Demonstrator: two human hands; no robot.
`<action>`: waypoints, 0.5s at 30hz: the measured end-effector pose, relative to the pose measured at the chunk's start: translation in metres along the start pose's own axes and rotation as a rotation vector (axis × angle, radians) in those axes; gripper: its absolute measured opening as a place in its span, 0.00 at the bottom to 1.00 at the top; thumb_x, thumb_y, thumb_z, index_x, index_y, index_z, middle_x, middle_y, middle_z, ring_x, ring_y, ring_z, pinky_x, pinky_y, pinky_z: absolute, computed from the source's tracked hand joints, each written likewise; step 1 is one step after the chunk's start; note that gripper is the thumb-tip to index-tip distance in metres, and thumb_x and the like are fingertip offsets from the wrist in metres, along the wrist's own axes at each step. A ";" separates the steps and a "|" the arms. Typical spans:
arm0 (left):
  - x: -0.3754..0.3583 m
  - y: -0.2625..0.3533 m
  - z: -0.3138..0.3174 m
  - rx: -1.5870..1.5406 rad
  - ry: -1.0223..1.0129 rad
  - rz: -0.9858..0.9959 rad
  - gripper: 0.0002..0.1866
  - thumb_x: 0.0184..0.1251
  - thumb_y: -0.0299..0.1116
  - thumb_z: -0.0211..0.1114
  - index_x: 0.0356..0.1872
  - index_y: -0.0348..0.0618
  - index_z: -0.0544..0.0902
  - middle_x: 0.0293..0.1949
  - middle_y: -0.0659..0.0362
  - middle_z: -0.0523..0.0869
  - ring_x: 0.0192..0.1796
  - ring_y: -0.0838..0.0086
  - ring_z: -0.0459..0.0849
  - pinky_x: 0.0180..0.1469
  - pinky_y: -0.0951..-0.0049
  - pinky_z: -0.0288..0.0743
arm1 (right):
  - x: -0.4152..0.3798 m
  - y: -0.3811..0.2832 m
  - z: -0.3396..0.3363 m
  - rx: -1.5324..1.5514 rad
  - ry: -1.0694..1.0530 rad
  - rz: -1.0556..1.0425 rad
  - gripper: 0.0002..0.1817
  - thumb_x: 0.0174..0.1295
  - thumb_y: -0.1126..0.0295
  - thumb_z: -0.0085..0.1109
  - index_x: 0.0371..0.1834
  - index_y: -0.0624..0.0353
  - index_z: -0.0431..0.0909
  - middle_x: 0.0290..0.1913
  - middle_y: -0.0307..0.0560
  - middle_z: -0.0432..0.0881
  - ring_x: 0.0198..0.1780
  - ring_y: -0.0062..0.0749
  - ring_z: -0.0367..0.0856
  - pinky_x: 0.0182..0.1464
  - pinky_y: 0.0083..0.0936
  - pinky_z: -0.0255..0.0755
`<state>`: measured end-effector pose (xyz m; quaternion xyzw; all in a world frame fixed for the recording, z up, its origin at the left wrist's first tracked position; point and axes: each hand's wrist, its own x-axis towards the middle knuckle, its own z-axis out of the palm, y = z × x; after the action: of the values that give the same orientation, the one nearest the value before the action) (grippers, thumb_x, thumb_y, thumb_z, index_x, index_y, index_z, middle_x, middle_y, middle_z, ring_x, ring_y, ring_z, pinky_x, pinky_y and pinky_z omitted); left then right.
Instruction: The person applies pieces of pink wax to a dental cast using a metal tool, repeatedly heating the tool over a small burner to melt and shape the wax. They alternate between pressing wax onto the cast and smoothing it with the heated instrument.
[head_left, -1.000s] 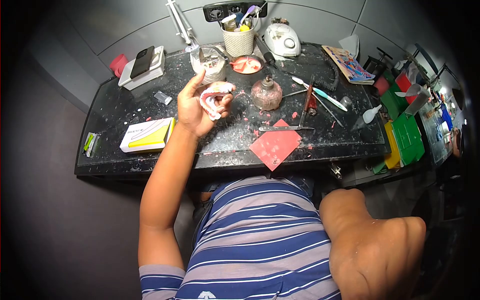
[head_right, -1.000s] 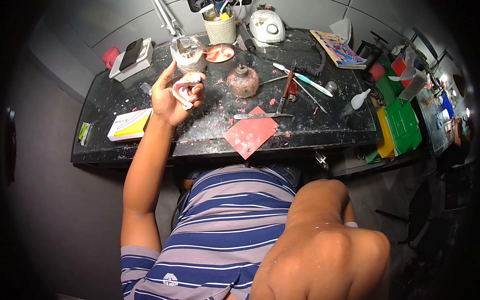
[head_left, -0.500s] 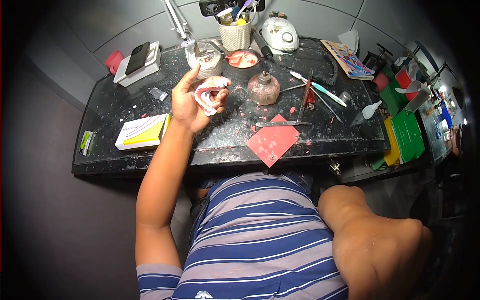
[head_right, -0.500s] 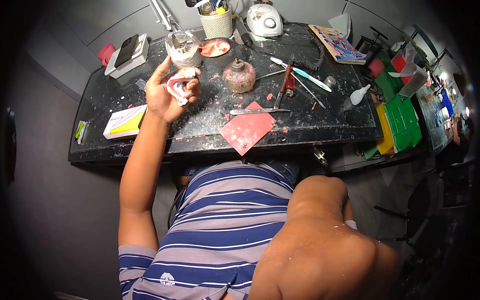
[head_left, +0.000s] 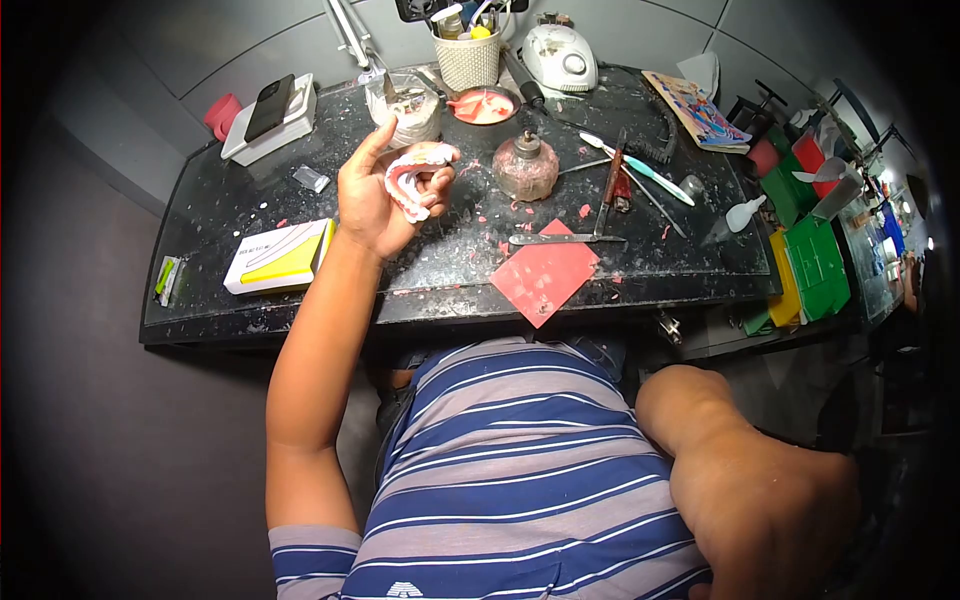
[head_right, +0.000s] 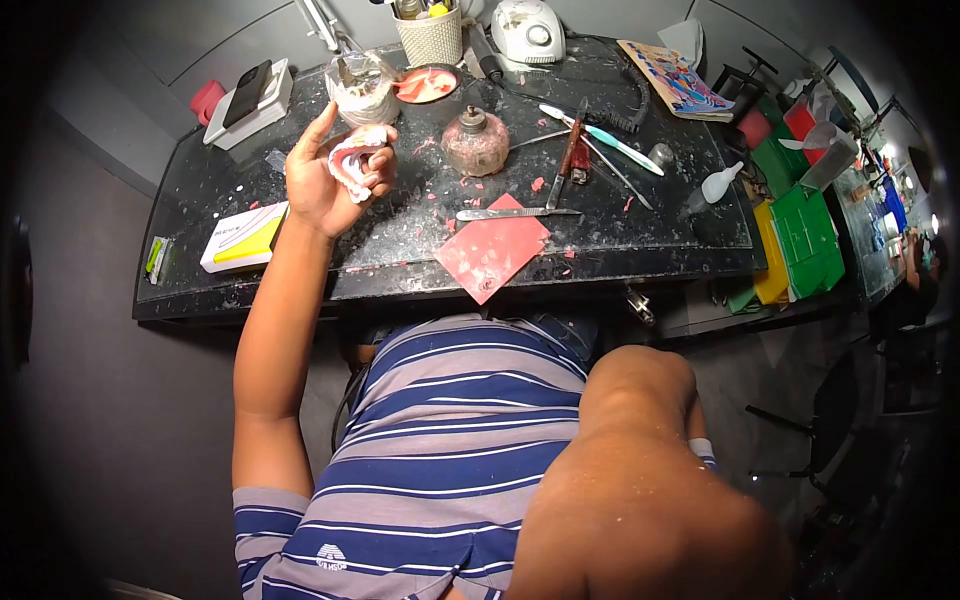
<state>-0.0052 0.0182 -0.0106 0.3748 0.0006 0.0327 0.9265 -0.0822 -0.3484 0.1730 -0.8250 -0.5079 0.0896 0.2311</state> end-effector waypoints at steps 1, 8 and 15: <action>0.000 0.000 0.000 0.006 0.001 0.003 0.40 0.74 0.63 0.48 0.49 0.23 0.81 0.28 0.50 0.82 0.24 0.69 0.77 0.27 0.70 0.71 | 0.010 0.004 0.003 0.131 -0.034 -0.100 0.18 0.71 0.61 0.50 0.37 0.68 0.79 0.34 0.48 0.83 0.28 0.32 0.78 0.32 0.27 0.74; 0.001 0.001 -0.005 0.020 -0.055 -0.013 0.40 0.76 0.62 0.45 0.52 0.24 0.77 0.29 0.53 0.79 0.27 0.68 0.75 0.32 0.68 0.71 | 0.047 0.039 0.022 1.045 -0.260 -0.795 0.11 0.61 0.72 0.53 0.25 0.69 0.79 0.26 0.55 0.80 0.24 0.39 0.76 0.27 0.35 0.70; 0.000 0.001 -0.004 0.007 -0.046 -0.023 0.39 0.77 0.62 0.45 0.52 0.23 0.77 0.29 0.53 0.79 0.27 0.68 0.76 0.32 0.68 0.71 | 0.054 0.088 0.032 1.953 -0.482 -1.489 0.11 0.50 0.82 0.57 0.12 0.69 0.79 0.18 0.62 0.77 0.21 0.47 0.74 0.23 0.43 0.66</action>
<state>-0.0049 0.0218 -0.0125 0.3788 -0.0162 0.0133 0.9252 0.0008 -0.3247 0.1076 0.2152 -0.6015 0.4247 0.6415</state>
